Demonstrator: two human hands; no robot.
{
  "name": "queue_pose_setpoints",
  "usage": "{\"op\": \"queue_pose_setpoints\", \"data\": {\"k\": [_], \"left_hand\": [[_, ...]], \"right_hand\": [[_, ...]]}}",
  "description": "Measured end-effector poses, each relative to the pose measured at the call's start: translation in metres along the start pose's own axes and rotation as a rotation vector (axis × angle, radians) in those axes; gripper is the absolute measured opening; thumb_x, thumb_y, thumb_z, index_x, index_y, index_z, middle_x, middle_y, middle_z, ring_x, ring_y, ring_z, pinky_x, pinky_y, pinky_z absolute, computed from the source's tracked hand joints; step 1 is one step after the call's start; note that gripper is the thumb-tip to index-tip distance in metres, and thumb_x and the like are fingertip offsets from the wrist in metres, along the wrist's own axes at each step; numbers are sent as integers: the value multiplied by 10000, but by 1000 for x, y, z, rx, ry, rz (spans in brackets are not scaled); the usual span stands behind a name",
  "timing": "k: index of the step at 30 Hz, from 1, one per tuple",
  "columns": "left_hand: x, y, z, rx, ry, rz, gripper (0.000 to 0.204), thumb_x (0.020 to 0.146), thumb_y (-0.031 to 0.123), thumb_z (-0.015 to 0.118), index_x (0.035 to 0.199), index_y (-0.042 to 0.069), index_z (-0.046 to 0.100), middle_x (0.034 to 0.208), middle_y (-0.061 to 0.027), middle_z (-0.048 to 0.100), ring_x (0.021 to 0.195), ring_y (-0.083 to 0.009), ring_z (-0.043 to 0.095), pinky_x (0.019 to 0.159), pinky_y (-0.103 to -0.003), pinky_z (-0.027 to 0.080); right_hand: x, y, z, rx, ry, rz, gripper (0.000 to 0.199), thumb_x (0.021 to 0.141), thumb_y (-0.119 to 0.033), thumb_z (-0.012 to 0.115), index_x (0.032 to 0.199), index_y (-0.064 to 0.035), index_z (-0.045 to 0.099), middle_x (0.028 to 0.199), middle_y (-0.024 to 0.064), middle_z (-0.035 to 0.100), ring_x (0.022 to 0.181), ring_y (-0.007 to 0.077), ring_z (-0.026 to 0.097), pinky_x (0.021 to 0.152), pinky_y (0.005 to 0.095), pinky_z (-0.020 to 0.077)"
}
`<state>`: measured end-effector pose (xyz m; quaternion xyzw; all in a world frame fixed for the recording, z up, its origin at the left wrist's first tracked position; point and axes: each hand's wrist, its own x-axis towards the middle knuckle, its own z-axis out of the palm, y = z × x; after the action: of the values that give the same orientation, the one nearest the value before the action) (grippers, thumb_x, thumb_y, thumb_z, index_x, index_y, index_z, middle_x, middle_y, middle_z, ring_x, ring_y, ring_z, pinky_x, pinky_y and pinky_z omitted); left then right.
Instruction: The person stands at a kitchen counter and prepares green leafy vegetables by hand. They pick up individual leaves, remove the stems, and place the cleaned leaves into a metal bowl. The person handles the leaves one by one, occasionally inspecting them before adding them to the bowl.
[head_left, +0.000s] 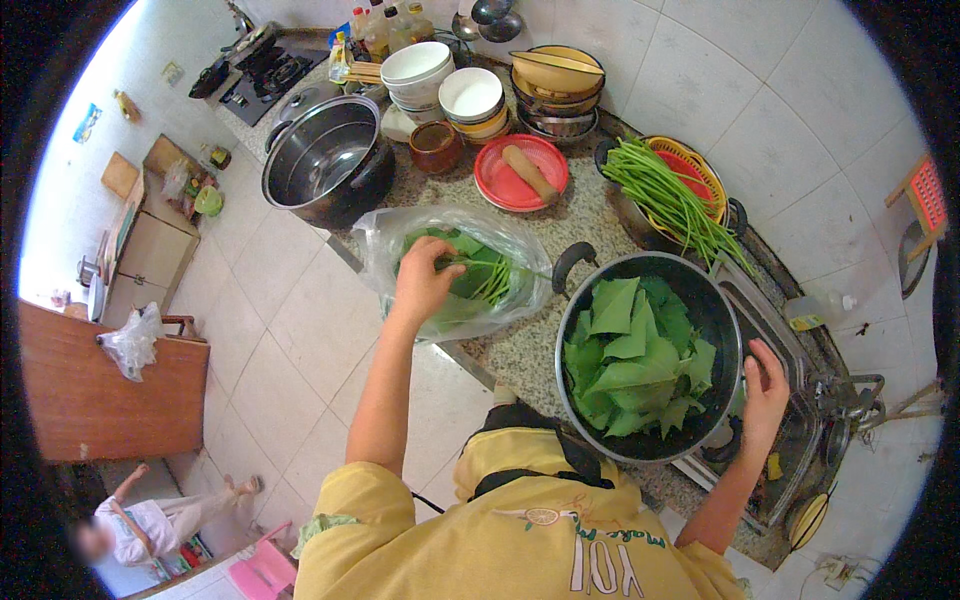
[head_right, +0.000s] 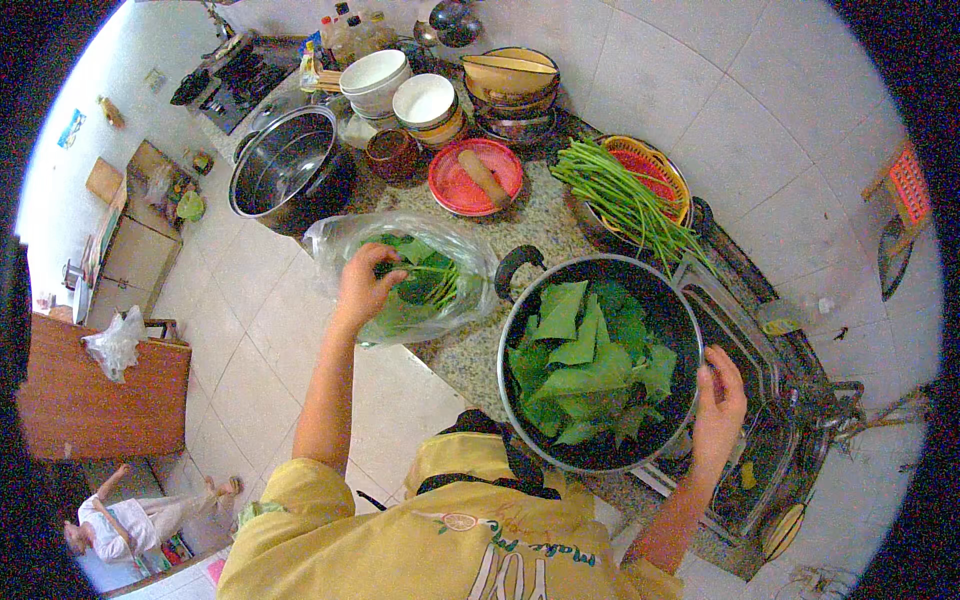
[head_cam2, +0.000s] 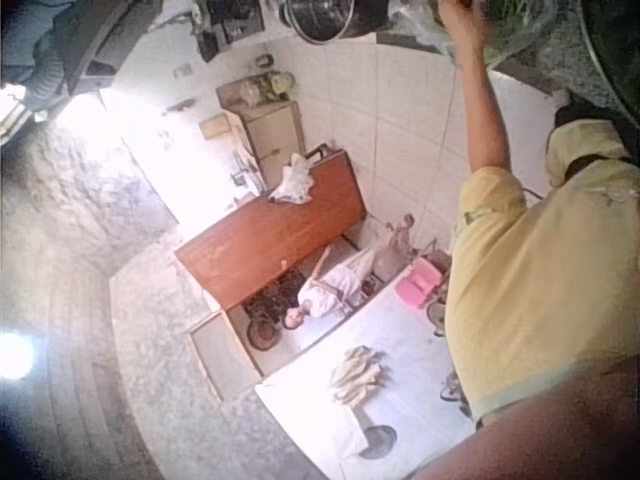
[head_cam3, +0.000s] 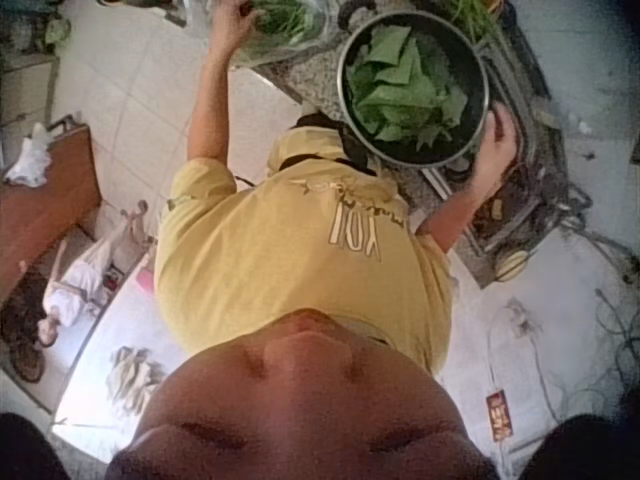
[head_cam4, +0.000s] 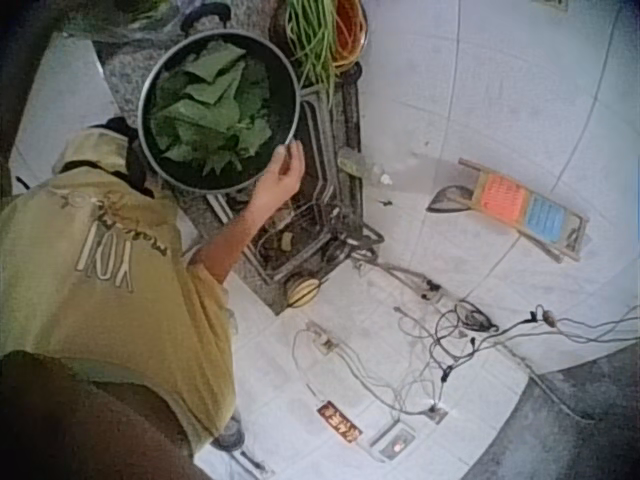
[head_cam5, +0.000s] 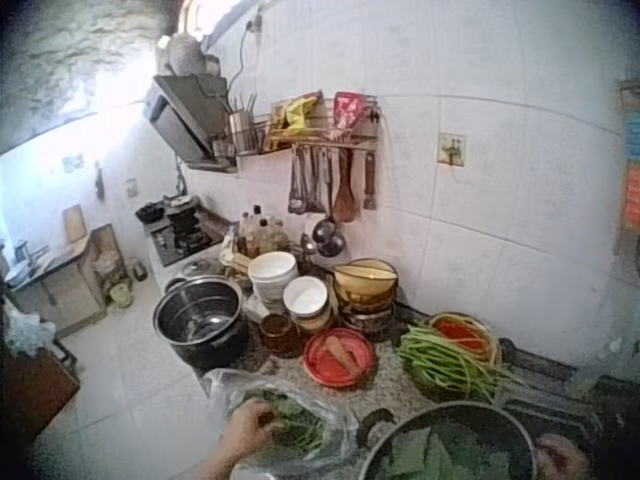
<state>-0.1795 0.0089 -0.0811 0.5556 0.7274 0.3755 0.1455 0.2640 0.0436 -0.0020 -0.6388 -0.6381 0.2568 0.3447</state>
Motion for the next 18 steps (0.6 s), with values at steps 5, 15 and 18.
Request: {"op": "queue_pose_setpoints", "data": {"k": [5, 15, 18], "left_hand": [[-7, 12, -7, -228, 67, -157, 229, 677, 78, 650, 861, -2, 539, 799, -105, 567, 718, -185, 533, 639, -285, 419], [-52, 148, 21, -458, -225, 421, 212, 594, -50, 606, 732, 29, 467, 759, -116, 483, 732, -304, 492, 648, -340, 410], [-54, 161, 36, -412, -301, 469, 249, 586, -58, 598, 768, 31, 452, 797, -123, 462, 774, -318, 472, 660, -351, 401]], "right_hand": [[-11, -43, 37, 270, -216, 75, 194, 843, -127, 513, 928, 20, 607, 811, 70, 615, 713, 119, 559, 655, 233, 447], [-28, -94, 87, 833, -679, 192, 215, 833, -88, 511, 1013, 12, 571, 783, 75, 608, 666, 122, 573, 572, 222, 465], [-31, -86, 84, 760, -587, 200, 192, 812, -81, 554, 964, 35, 574, 793, 80, 613, 677, 126, 587, 586, 222, 471]]}}
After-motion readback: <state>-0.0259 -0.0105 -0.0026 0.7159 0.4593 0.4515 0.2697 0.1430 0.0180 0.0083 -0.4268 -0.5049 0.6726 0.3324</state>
